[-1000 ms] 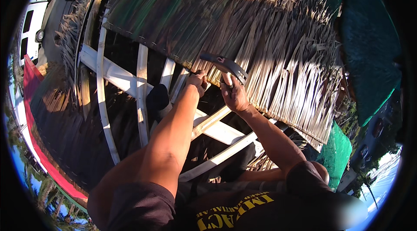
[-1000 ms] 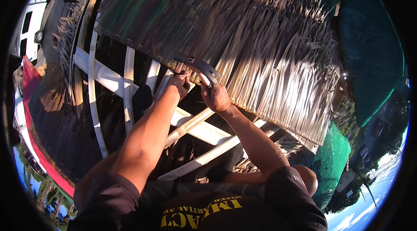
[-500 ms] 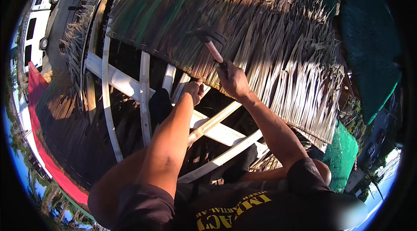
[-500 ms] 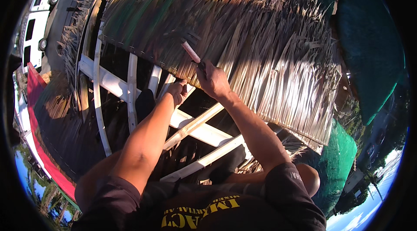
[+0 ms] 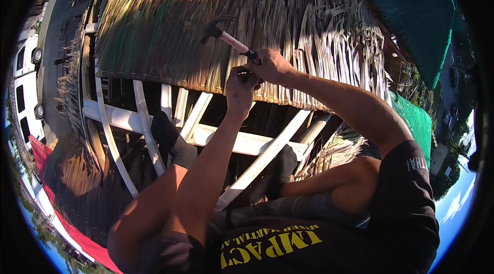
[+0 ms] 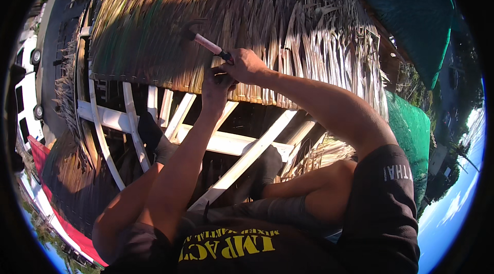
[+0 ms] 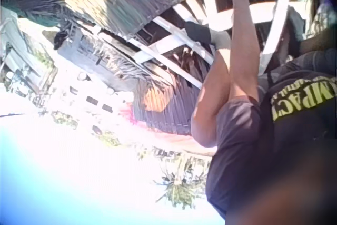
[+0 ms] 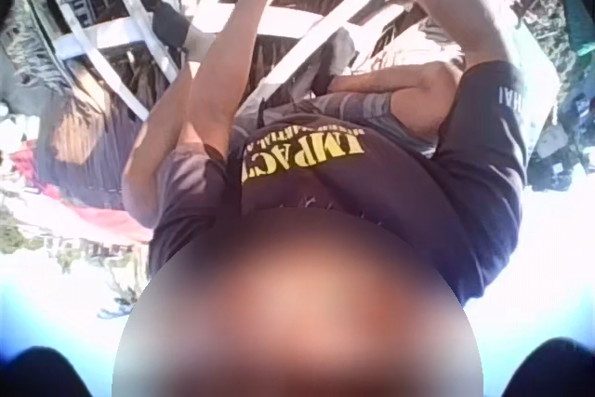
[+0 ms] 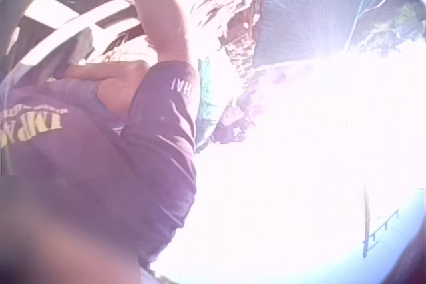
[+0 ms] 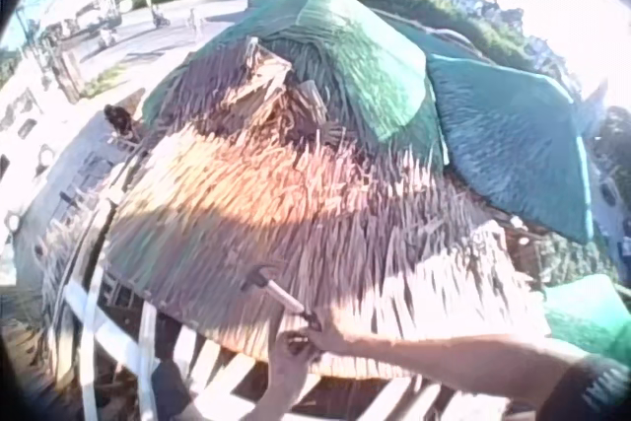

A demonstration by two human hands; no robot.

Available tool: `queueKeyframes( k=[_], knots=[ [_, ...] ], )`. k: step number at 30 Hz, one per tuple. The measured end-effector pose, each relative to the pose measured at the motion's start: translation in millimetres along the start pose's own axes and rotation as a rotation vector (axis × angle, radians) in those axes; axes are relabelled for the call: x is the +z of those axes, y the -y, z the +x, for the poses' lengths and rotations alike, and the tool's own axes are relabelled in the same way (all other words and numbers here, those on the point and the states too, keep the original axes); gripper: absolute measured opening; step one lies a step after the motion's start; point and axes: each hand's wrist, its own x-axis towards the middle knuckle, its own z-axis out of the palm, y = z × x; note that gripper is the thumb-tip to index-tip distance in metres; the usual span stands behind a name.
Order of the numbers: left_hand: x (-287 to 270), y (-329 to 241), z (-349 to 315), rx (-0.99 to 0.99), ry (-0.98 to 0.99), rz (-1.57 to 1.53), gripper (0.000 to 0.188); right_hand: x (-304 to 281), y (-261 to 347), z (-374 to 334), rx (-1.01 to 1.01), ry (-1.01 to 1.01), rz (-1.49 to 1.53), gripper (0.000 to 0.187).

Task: The person secures bundles of dried palm fronds to a white wooden roof frame using a hammer and nails. They then use a hand saw to trim the fronds flush with the frame. The person works on a rooftop under bright sunlight.

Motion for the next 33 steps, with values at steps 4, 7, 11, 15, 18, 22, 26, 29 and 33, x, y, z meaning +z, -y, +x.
queueKeyframes(
  k=[4,7,11,15,18,22,26,29,33],
  knots=[
    [25,-6,6,0.144,-0.023,0.334,0.023,-26,-15,-31,0.162,-0.033,0.075,0.032],
    [18,11,2,0.367,0.012,0.516,0.021,-9,-37,-45,0.197,-0.051,0.226,0.041],
    [-23,46,1,0.064,-0.092,0.531,0.023,47,-89,-84,-0.007,-0.233,0.110,0.040],
    [-54,79,-1,0.269,-0.121,1.134,0.012,90,-137,-132,0.146,-0.170,0.124,0.033],
    [-55,95,10,0.557,0.008,1.283,0.011,102,-153,-155,0.148,-0.204,0.140,0.031],
    [-50,107,21,0.452,0.060,1.509,0.010,100,-154,-163,0.077,-0.218,0.078,0.028],
    [-51,113,21,0.424,0.027,1.613,0.020,96,-148,-160,0.075,-0.158,0.040,0.027],
    [-53,116,20,0.437,0.047,1.610,0.023,95,-143,-157,0.133,-0.074,-0.069,0.027],
    [-52,115,19,0.446,0.052,1.495,0.015,96,-140,-153,0.079,-0.174,0.043,0.029]
  ],
)
